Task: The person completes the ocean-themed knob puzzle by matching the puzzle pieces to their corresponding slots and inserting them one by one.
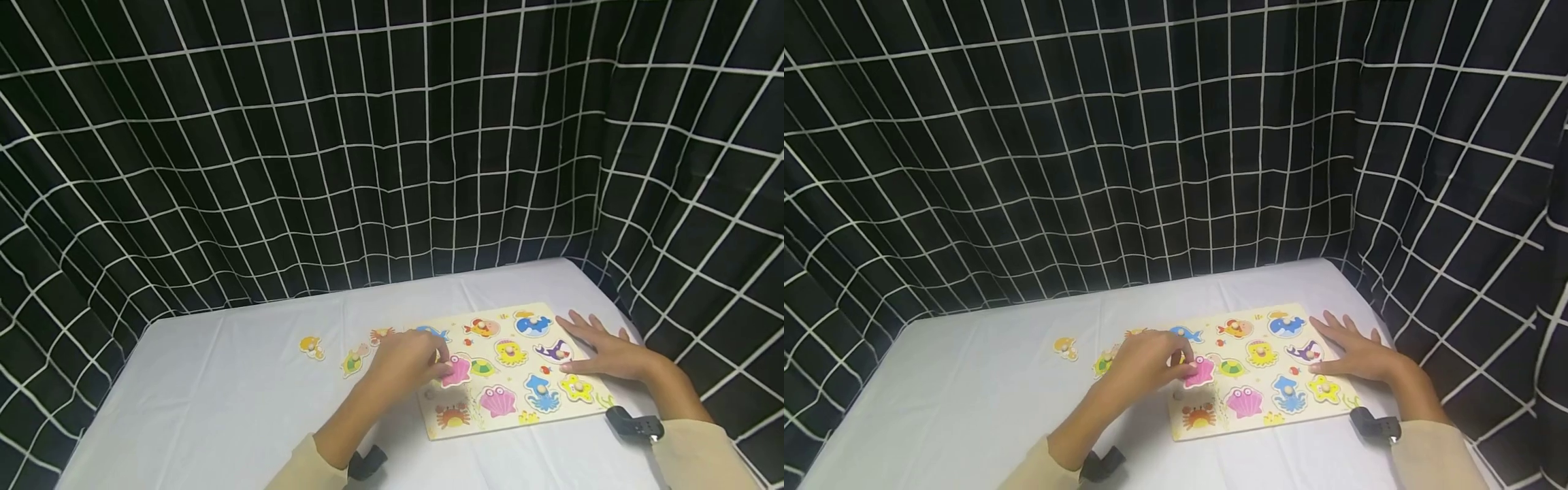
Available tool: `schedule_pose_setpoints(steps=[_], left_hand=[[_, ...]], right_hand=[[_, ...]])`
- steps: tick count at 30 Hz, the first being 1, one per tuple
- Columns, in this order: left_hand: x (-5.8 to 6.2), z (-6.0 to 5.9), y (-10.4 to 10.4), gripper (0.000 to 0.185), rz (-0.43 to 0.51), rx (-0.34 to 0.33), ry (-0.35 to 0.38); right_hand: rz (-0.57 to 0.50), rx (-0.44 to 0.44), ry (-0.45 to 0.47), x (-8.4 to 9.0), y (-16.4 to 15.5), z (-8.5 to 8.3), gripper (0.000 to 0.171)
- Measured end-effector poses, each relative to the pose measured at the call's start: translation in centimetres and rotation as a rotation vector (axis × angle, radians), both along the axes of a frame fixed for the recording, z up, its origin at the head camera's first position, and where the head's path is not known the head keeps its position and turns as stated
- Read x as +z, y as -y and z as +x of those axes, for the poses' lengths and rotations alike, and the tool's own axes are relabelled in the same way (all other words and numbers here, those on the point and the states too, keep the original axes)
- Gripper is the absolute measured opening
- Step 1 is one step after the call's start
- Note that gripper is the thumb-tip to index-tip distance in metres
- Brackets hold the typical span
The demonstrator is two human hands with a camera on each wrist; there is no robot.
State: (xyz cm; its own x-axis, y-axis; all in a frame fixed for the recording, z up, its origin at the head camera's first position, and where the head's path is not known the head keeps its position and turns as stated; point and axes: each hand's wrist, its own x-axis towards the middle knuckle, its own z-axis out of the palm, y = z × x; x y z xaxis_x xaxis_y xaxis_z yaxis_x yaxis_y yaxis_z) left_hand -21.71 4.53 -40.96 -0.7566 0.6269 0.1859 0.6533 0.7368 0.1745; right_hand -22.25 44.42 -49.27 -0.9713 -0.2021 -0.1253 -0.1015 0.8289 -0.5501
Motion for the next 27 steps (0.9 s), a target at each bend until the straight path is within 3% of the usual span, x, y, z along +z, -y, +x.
schedule_pose_setpoints(steps=[4, 10, 27], left_hand=[[-0.4, 0.2, -1.9, 0.016, -0.046, -0.008, 0.009], [-2.2, 0.3, -4.2, 0.018, -0.087, -0.014, 0.023], [-4.2, 0.5, -6.5, 0.014, -0.109, 0.016, 0.031]], right_hand=[[0.000, 0.000, 0.000, 0.1, -0.1, 0.0, 0.097], [0.002, 0.003, 0.003, 0.1, 0.0, 0.1, 0.097], [0.011, -0.010, 0.005, -0.2, -0.1, -0.3, 0.100]])
